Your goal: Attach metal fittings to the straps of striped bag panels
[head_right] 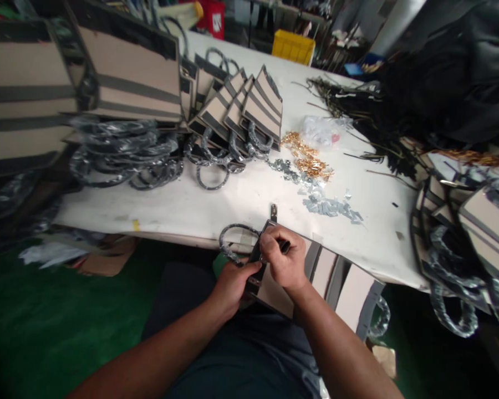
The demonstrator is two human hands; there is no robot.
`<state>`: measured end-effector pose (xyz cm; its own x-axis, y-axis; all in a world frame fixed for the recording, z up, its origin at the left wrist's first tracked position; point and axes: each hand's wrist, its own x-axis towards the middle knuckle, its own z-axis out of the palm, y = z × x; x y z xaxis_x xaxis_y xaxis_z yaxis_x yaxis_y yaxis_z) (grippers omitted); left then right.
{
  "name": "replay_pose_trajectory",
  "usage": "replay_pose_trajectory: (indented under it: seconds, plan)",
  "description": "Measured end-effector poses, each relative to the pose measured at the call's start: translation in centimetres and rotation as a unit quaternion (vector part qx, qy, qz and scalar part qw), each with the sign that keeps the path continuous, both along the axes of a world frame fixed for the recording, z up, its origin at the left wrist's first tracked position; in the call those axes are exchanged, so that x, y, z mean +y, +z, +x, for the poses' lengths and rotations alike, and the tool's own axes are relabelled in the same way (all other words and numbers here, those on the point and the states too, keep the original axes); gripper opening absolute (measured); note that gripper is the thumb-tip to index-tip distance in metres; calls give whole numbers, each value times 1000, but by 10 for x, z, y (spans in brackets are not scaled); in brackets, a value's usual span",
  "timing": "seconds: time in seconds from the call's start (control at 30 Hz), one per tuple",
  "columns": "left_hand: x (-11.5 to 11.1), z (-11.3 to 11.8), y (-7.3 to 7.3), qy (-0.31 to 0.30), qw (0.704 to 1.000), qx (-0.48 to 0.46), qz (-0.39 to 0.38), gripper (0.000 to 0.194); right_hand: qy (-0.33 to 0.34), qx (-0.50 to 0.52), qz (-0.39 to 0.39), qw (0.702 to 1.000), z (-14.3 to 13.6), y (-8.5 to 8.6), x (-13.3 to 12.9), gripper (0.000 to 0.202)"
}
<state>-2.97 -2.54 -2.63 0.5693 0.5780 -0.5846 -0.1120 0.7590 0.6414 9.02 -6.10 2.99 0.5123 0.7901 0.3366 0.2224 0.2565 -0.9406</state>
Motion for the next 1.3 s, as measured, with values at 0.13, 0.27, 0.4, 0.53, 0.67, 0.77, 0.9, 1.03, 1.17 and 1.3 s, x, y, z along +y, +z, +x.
replay_pose_trajectory:
  seconds: [0.13,0.27,0.4,0.53,0.67,0.77,0.9,1.03,1.17,1.3]
  plan:
    - [-1,-2,-7,-31,999,18,-8,31,-23,34,19,999,15,-8,-10,36]
    - [-2,-5,-12,-56,997,50,16,41,-63,143,85,984,26,-4,-9,34]
    - [2,-19,-5,-119,989,76,51,48,-107,198,131,965,35,-5,1,34]
    - [9,-54,1,-128,937,158,285,47,-114,230,146,956,45,-8,6,35]
    - [18,-72,15,29,729,262,632,48,-128,270,163,940,52,-9,6,35]
    - [31,-46,33,-50,574,195,794,53,-135,297,163,931,57,-7,7,35]
    - [58,9,34,-225,500,173,818,52,-152,334,174,914,63,-5,8,32]
    - [81,33,21,-278,489,190,805,49,-179,405,184,877,71,-7,11,31]
    - [89,32,21,-297,475,192,806,49,-191,451,185,852,74,-7,18,33]
    - [89,30,24,-300,483,197,799,48,-180,416,181,873,69,-3,26,32]
